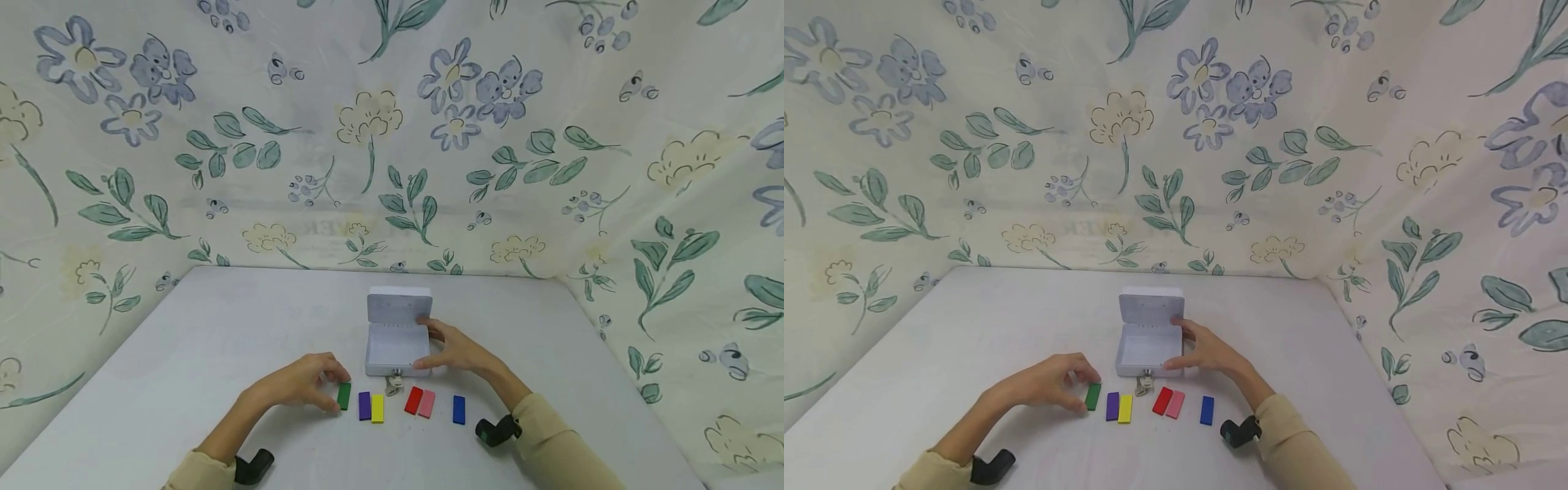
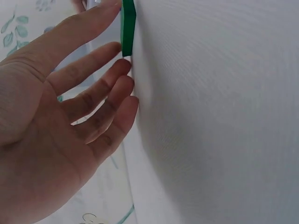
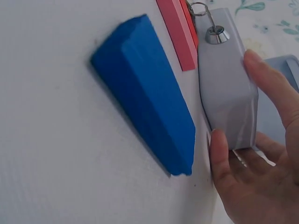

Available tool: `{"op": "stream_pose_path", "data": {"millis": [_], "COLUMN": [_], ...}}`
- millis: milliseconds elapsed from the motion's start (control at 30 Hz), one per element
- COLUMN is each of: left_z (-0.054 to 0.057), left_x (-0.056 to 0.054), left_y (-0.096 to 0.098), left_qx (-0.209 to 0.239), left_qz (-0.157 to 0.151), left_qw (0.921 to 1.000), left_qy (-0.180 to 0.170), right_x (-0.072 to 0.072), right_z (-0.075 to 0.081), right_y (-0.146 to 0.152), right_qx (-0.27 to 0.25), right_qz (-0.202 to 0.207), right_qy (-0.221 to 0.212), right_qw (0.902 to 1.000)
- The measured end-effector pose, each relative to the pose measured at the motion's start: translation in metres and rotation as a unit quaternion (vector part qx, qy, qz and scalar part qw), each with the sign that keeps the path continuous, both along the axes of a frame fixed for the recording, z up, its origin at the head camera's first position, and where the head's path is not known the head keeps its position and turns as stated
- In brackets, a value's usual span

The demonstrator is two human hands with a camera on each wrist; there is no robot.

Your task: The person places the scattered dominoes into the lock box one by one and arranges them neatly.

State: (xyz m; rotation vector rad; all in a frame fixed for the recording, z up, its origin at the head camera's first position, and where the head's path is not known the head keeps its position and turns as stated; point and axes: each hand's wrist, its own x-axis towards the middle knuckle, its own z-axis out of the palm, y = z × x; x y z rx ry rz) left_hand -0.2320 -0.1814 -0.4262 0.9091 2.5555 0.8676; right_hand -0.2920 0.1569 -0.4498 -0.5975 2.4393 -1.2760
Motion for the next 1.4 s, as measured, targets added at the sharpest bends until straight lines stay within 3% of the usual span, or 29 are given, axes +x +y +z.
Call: {"op": "stream_pose_path", "data": {"millis": [567, 1400], "left_z": [-0.0055, -0.0058], "left_x": [0.0023, 0.0055], "left_y": [0.0023, 0.0039], "left_qx": [-0.019, -0.016], "left_qz": [0.029, 0.024], "left_qw": [0.9993, 0.9996], "left_qy": [-0.015, 0.007], "right_x": [-0.0017, -0.0008], "right_z": [-0.0029, -0.0028], "right_y": [-0.0008, 0.0006], "right_qx": [0.001, -0.001], "right_qz": [0.003, -0.013], "right_qy": [-0.023, -0.026], "right_qw": [0.9997, 0.9996]}}
